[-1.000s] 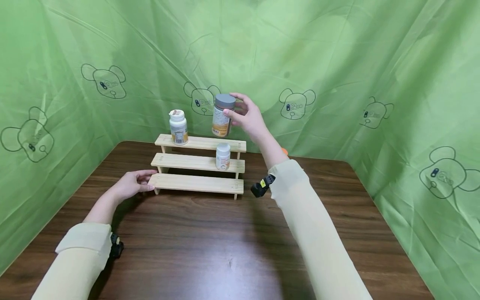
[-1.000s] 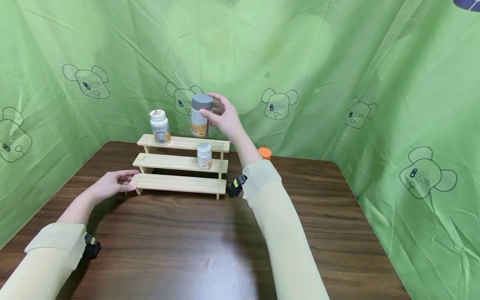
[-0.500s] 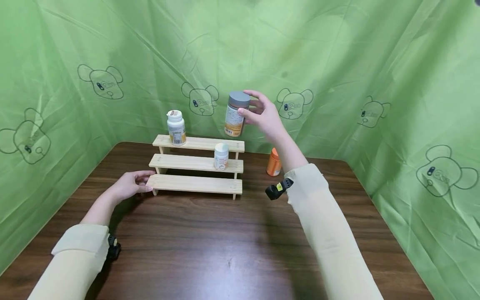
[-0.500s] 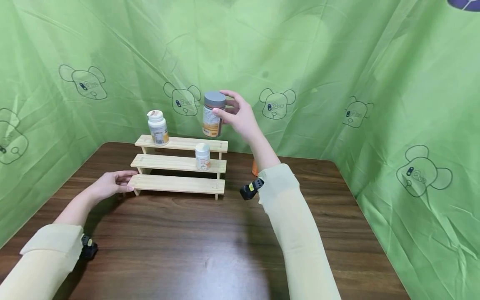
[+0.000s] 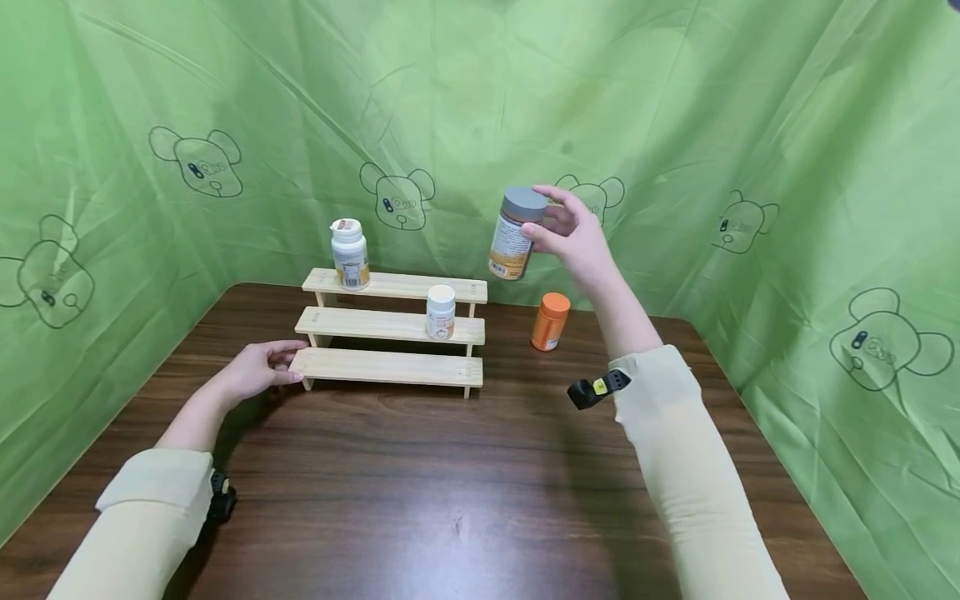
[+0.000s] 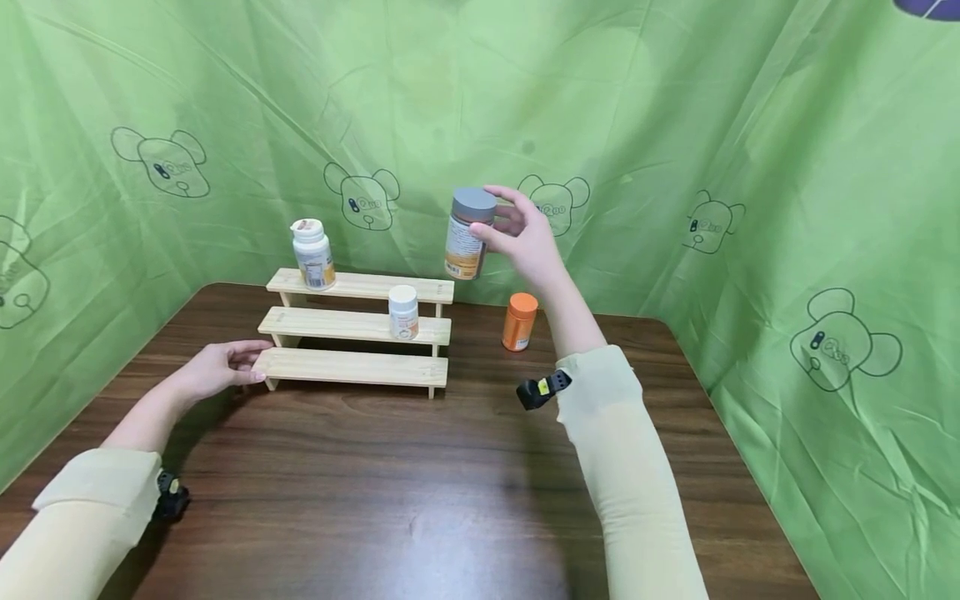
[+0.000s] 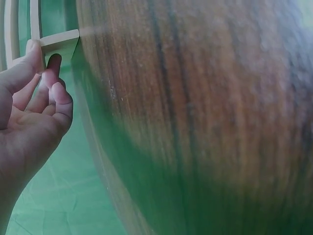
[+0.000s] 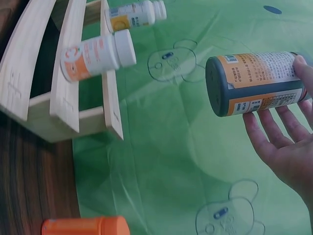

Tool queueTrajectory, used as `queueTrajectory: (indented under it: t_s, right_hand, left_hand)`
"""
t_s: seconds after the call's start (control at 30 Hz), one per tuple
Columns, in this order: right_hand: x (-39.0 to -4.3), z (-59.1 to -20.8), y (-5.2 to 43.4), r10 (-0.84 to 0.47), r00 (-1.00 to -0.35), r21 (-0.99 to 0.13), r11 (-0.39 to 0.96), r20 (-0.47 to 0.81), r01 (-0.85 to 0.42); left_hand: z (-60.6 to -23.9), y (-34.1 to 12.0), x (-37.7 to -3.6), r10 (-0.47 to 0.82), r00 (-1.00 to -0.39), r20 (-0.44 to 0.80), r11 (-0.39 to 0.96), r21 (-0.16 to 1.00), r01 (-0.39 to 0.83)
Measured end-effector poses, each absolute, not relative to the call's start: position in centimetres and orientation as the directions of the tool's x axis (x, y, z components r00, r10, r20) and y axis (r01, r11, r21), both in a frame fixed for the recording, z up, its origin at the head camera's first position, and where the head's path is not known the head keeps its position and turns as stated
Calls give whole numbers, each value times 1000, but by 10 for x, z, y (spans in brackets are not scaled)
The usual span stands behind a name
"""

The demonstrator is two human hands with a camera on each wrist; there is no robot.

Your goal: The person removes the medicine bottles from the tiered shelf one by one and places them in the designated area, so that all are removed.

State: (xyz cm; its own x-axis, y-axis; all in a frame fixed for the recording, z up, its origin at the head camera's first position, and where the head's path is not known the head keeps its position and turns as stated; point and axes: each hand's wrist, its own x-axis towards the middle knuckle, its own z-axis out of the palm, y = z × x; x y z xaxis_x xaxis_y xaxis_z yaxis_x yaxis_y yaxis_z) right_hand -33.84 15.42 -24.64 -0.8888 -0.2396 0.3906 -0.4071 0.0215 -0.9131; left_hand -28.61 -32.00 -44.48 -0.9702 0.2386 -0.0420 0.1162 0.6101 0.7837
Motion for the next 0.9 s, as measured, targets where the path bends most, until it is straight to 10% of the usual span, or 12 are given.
queueTrajectory:
  t_s: [0.9]
  right_hand:
    - [-330,-296,260,-109,-933,-914,193,342,-358]
  left_hand:
    - [-450,-324,-290,259,-965,-32,600,789,135]
